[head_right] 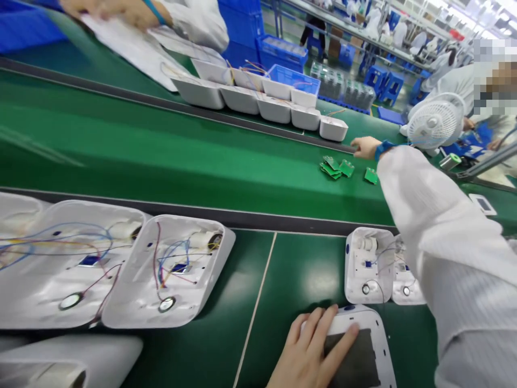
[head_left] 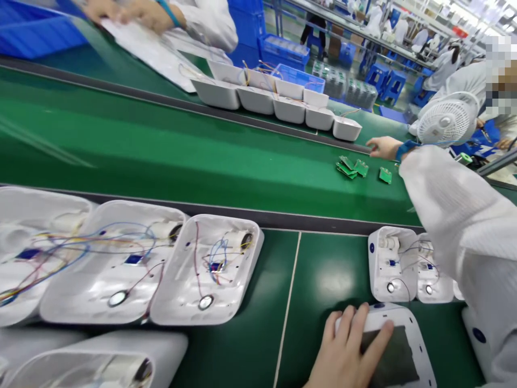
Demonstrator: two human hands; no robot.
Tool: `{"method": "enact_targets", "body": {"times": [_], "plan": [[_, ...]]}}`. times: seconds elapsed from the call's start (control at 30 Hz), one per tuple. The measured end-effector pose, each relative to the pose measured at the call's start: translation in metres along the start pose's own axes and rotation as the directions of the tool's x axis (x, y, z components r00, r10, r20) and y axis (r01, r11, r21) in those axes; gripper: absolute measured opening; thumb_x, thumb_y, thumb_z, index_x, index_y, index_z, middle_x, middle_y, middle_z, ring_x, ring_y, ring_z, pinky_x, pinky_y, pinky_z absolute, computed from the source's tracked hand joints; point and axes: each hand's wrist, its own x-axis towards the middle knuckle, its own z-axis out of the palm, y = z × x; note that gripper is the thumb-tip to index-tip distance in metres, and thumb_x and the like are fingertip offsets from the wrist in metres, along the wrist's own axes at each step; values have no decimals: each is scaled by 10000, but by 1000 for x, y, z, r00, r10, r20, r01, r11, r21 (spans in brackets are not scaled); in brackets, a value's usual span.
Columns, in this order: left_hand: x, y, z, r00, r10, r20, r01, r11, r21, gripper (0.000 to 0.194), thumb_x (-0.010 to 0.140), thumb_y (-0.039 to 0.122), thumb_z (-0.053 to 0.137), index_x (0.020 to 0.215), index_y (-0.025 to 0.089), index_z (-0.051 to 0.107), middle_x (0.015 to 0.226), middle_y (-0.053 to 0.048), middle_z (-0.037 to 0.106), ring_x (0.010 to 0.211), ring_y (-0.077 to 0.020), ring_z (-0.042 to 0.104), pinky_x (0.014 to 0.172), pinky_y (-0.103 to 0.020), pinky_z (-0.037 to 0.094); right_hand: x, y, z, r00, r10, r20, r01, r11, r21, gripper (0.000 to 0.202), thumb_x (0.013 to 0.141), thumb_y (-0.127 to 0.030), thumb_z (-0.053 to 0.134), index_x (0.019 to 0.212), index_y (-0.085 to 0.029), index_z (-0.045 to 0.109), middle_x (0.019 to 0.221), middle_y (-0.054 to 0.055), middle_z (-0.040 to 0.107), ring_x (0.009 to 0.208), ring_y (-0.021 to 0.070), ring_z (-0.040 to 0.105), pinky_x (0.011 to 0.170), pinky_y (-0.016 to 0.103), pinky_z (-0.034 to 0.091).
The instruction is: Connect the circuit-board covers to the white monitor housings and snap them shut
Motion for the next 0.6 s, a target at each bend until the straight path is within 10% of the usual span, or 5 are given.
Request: {"method": "enact_targets", "body": {"times": [0.3,0.6], "plan": [[0,-1,0,998,40,43,-39,999,-19,810,926,536,501,1615,295,149,1384,-175,575,1146,-359,583,941,-454,421,-135,126,17,941,210,266,-188,976,-106,427,628,-255,854,1032,-155,758,1058,134,744,967,295,700,833,346,524],[-1,3,-5,983,20,180,0,994,-112,909,879,436,608,1618,308,94,1494,-197,462,1217,-405,541,977,-544,420,-148,120,38,983,182,8,-180,977,-112,322,909,-316,641,1198,-183,689,1144,178,710,1066,295,656,923,378,467]]}}
